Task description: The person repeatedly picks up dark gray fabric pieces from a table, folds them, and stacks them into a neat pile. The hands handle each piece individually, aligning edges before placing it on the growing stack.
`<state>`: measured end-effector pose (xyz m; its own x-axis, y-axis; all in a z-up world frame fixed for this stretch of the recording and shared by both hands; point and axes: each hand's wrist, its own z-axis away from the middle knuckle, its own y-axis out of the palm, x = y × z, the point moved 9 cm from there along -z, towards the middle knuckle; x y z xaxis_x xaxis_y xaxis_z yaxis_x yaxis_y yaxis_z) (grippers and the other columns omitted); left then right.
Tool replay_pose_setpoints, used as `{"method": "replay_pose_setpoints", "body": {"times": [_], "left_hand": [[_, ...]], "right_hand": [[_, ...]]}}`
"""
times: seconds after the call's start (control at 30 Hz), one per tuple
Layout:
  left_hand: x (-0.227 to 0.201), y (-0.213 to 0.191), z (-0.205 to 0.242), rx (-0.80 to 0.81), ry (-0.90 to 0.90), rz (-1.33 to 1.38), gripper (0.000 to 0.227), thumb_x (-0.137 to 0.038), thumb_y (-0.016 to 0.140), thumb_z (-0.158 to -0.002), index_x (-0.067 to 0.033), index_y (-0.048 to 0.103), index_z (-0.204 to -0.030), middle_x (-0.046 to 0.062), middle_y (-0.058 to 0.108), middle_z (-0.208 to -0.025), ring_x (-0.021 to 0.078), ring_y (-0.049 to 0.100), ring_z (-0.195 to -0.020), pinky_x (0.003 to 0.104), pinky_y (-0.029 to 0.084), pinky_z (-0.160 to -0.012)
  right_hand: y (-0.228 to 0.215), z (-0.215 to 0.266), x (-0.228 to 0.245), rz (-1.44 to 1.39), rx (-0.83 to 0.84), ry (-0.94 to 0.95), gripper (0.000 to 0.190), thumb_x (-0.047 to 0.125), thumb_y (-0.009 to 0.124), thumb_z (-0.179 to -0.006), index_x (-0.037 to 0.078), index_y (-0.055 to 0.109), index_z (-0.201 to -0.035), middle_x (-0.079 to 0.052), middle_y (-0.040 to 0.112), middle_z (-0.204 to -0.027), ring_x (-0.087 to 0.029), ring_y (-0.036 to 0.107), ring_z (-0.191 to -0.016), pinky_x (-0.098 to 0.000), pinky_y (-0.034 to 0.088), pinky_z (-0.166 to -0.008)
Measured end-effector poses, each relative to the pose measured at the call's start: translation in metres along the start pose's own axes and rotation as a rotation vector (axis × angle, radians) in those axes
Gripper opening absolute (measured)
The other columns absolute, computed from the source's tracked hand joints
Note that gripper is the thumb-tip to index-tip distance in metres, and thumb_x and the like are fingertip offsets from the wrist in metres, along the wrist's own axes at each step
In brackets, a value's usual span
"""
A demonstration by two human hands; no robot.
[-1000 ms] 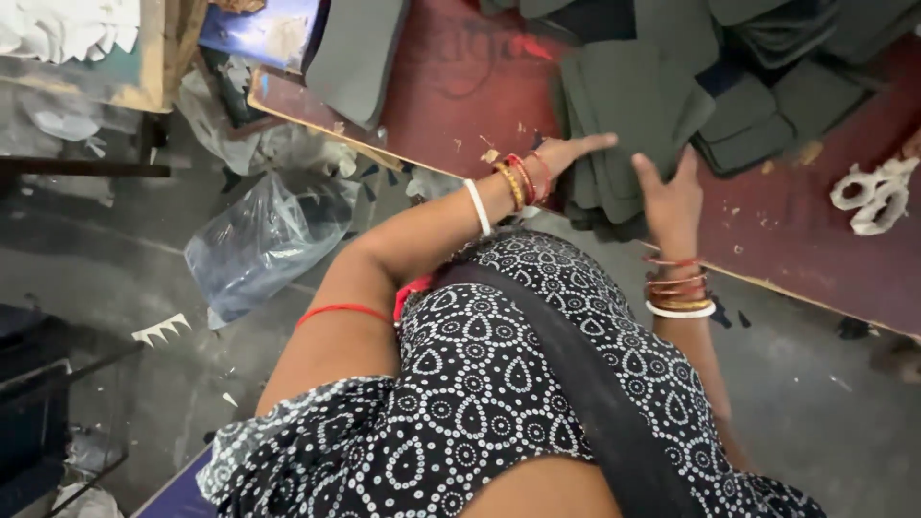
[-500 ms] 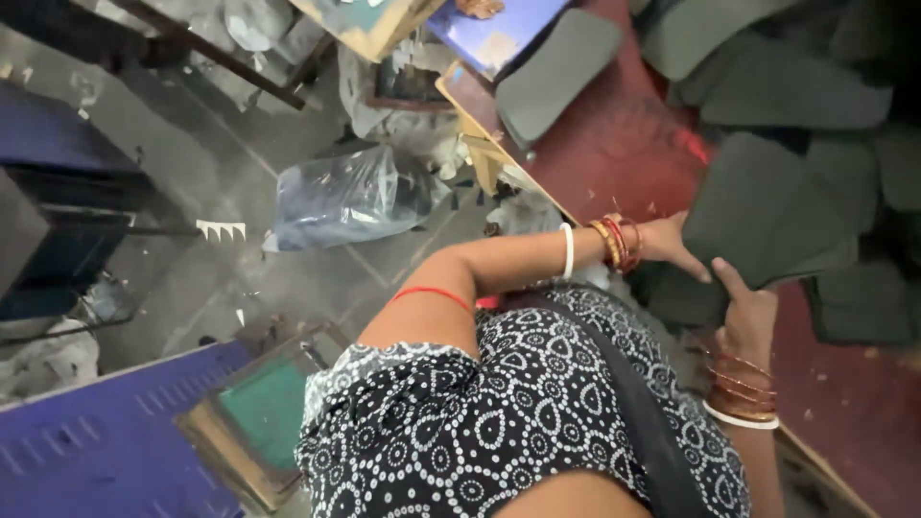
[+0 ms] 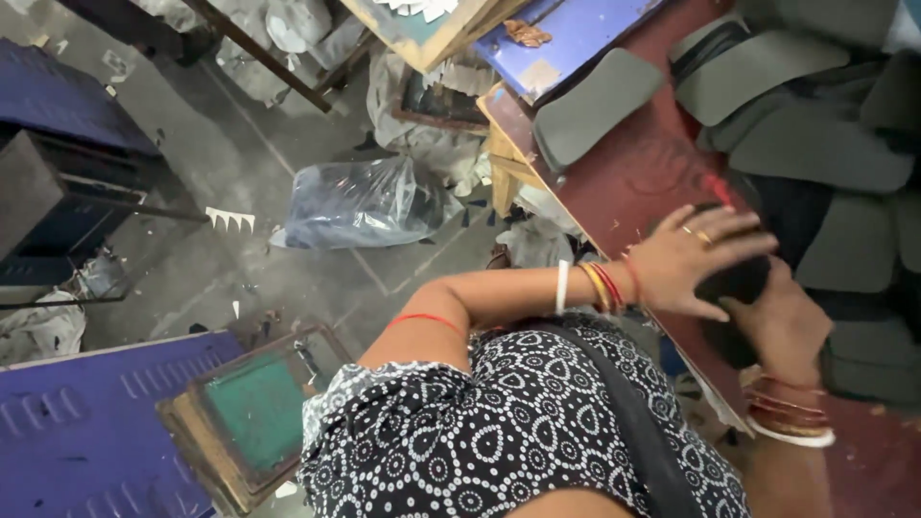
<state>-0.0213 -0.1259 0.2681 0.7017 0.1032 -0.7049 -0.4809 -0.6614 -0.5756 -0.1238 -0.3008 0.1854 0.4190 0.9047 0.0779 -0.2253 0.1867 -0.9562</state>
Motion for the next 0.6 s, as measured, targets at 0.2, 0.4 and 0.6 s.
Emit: {"method": "replay_pose_setpoints", "body": {"times": [0.2,0.4,0.6], "left_hand": [[-0.021,0.051,-0.007,0.187,0.135,-0.623,0.069,-0.031,0.063,-0.089,-0.0290,0.039,-0.154,0.004,0.038,-0.162,0.0281,0.032,-0.154,0.065,0.022,-0.127],[0.055,0.098,0.016,0.439,-0.006,-0.774,0.052,-0.028,0.046,-0.104,-0.0229,0.043,-0.156,0.008,0.045,-0.158,0.0330,0.036,-0.151,0.066,0.020,-0.126],[0.097,0.109,0.032,0.320,0.045,-0.480,0.077,-0.037,0.067,-0.079,-0.0295,0.041,-0.151,0.005,0.046,-0.156,0.0363,0.043,-0.144,0.070,0.026,-0.114]], "right_hand": [[-0.041,0.023,0.022,0.117,-0.352,-0.184,0.053,0.040,0.082,-0.089,0.010,0.061,-0.128,-0.011,0.072,-0.102,-0.032,0.071,-0.093,-0.0433,0.051,-0.075],[-0.032,0.033,0.051,0.189,-0.344,-0.261,0.083,0.032,0.090,-0.059,0.011,0.066,-0.136,-0.011,0.073,-0.111,-0.031,0.070,-0.104,-0.0470,0.052,-0.095],[0.003,0.051,-0.007,-0.171,-0.282,-0.135,0.085,0.026,0.091,-0.070,0.007,0.058,-0.147,-0.020,0.068,-0.128,-0.036,0.065,-0.120,-0.0448,0.048,-0.107]]}}
